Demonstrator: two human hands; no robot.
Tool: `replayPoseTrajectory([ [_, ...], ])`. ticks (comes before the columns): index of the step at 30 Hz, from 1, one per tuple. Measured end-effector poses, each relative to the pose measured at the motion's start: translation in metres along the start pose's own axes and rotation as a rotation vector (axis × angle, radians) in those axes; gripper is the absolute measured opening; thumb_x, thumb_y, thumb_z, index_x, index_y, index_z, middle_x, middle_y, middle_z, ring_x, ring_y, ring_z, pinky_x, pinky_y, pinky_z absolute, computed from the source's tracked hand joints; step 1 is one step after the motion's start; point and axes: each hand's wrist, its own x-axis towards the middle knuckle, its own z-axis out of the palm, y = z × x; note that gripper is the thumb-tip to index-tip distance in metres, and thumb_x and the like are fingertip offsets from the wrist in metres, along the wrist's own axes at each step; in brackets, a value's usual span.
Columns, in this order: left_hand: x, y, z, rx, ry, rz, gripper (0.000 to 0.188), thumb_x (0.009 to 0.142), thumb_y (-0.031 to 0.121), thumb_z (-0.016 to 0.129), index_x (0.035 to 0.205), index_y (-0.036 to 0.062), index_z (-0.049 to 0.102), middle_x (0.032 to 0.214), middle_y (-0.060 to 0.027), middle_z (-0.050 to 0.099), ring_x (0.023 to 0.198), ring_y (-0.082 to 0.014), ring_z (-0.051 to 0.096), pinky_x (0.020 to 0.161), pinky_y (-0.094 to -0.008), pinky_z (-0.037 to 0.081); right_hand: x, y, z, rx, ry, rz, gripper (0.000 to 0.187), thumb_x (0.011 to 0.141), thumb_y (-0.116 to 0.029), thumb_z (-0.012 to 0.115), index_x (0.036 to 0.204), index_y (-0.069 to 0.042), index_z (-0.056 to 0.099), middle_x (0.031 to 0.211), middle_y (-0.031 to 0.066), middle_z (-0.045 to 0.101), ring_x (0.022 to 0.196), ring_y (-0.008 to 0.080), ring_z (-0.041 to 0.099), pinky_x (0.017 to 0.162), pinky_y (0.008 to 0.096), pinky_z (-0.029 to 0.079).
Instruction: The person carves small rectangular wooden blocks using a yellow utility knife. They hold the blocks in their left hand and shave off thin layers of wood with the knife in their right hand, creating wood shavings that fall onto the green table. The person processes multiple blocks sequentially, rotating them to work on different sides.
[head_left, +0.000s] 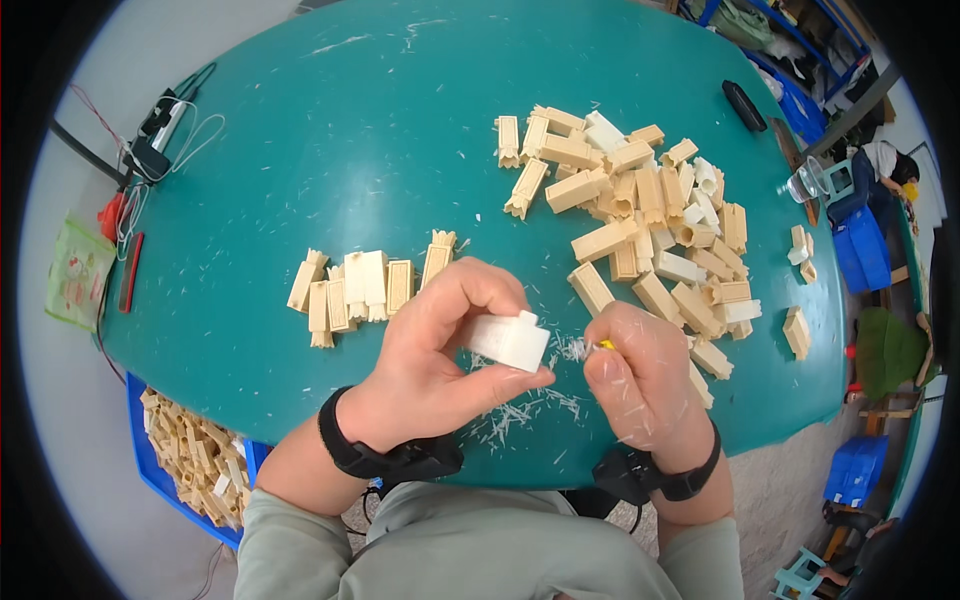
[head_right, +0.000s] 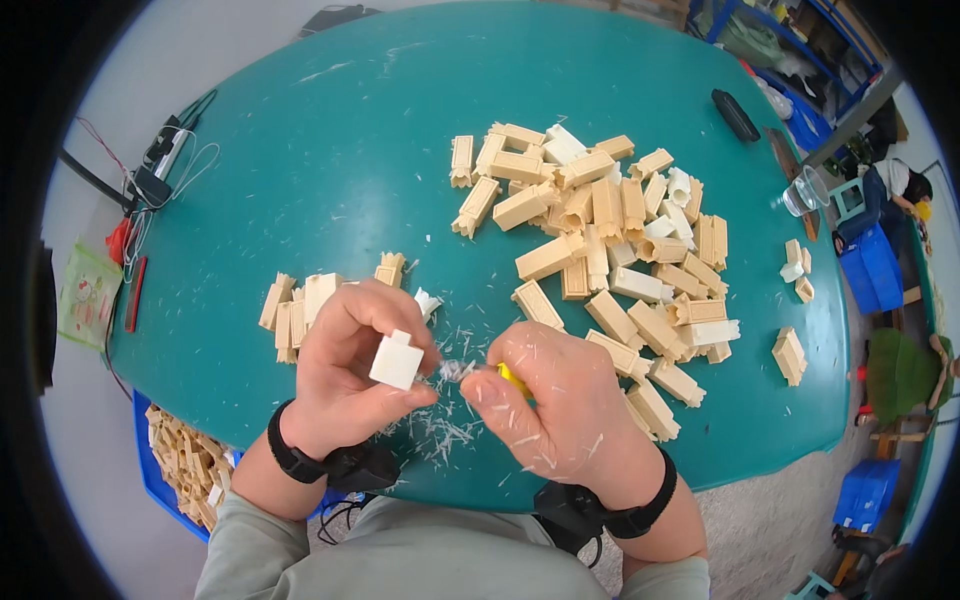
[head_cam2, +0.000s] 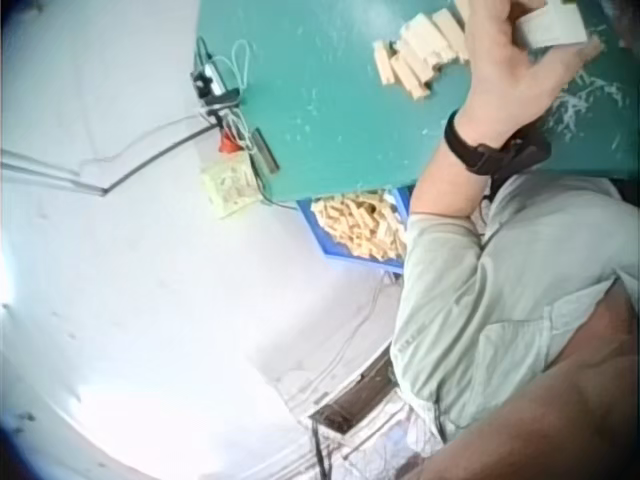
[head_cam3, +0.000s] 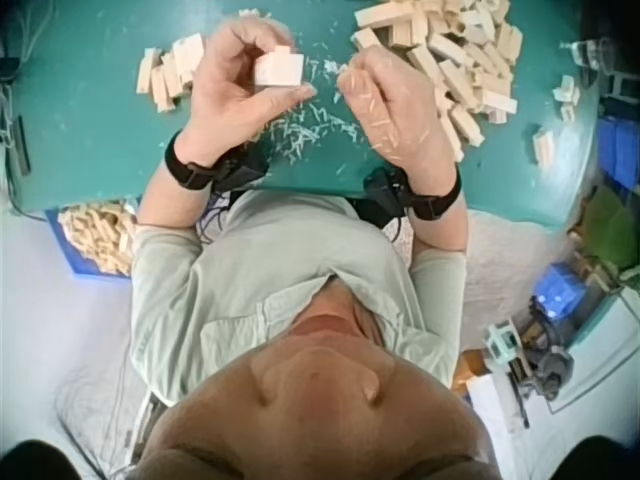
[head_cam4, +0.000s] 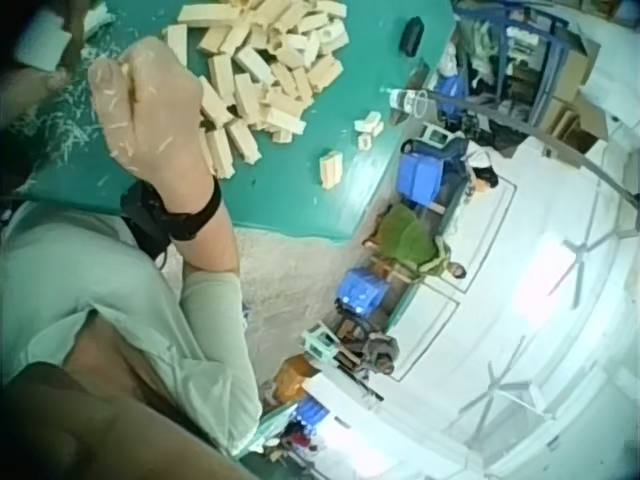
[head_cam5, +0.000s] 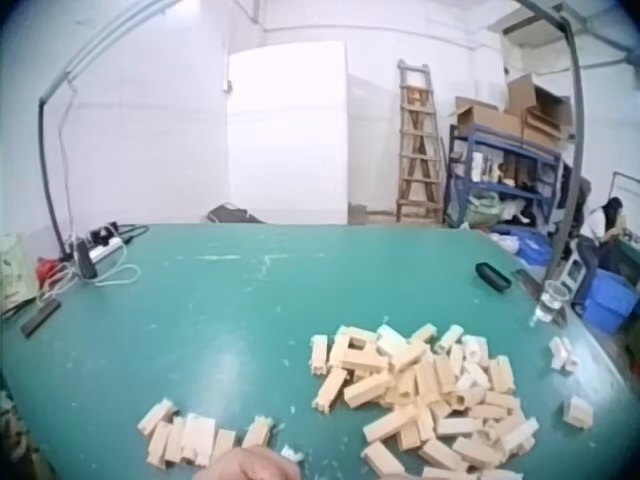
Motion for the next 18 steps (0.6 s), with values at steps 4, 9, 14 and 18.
replayPoseTrajectory([
  [4,0.007,0.008,-0.005,0.292,-0.143,0.034,0.03,0.075,0.001,0.067,0.1,0.0017,0.05,0.1,-0.0079,0.054,0.084,-0.0119,0.054,0.07,-0.0247,0.045,-0.002,0.002,-0.002,-0.008,-0.005,-0.058,0.025,0.081,-0.022,0.062,0.071,-0.002,0.052,0.061,0.0109,0.049,0.052,0.0268,0.049,0.047,0.033,0.038],
  [9,-0.001,0.005,0.004,-0.053,-0.029,-0.052,0.028,0.08,0.004,0.064,0.103,0.0001,0.048,0.098,-0.0092,0.055,0.084,-0.0125,0.054,0.071,-0.0256,0.045,-0.002,0.003,0.001,-0.045,-0.004,-0.107,0.025,0.08,-0.023,0.064,0.069,-0.004,0.051,0.06,0.0095,0.049,0.051,0.0252,0.049,0.045,0.032,0.037],
  [14,-0.001,0.001,0.001,-0.004,-0.082,0.011,0.027,0.082,0.005,0.062,0.103,-0.0003,0.046,0.098,-0.0092,0.054,0.084,-0.0117,0.054,0.072,-0.0247,0.045,0.0,0.006,0.001,-0.133,0.008,-0.171,0.026,0.079,-0.024,0.065,0.07,-0.005,0.051,0.059,0.008,0.049,0.049,0.0246,0.049,0.043,0.0318,0.037],
  [18,-0.003,0.005,0.002,-0.102,-0.101,-0.06,0.027,0.082,0.005,0.062,0.103,0.0001,0.046,0.098,-0.009,0.054,0.083,-0.0115,0.054,0.071,-0.024,0.044,0.001,0.011,-0.002,-0.209,0.051,-0.186,0.026,0.079,-0.025,0.066,0.07,-0.005,0.051,0.059,0.0073,0.048,0.049,0.0248,0.048,0.043,0.0324,0.037],
])
